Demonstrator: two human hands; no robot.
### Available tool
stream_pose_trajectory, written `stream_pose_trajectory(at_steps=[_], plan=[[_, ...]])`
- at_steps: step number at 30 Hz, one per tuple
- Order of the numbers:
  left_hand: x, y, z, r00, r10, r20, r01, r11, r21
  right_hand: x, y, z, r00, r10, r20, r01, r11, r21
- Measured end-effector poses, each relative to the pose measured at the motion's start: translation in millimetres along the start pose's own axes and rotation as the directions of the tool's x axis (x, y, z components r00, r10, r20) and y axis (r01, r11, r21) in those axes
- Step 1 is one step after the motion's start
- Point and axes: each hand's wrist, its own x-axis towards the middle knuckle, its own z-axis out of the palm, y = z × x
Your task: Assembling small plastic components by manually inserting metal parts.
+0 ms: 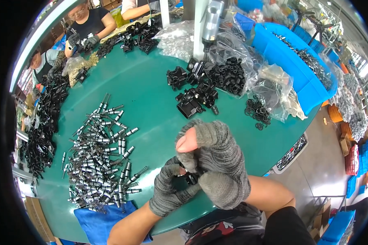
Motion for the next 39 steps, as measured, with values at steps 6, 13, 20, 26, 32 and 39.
stream_pose_trajectory(at_steps=[6,13,20,26,32,39], plan=[[-2,0,-2,1.0,0.026,0.012,-0.027,0.998,0.052,2,-14,0,0.99,0.139,-0.027,-0.14,0.988,-0.058],[-2,-1,0,1.0,-0.013,0.019,0.013,0.999,0.04,2,-20,7,0.979,0.117,-0.166,-0.096,0.987,0.131],[1,3,-2,0.999,-0.017,0.032,0.017,1.0,0.009,-1,-29,9,0.981,0.099,-0.166,-0.085,0.993,0.088],[7,0,5,0.998,-0.029,0.049,0.032,0.997,-0.063,-16,-22,0,0.965,0.053,-0.258,-0.058,0.998,-0.009],[-4,9,-11,0.995,-0.093,-0.043,0.078,0.961,-0.267,-16,4,12,0.965,-0.086,-0.247,0.102,0.993,0.053],[55,78,-84,0.914,-0.228,-0.337,0.201,0.973,-0.113,-15,14,-188,0.936,0.202,-0.29,-0.103,0.941,0.324]])
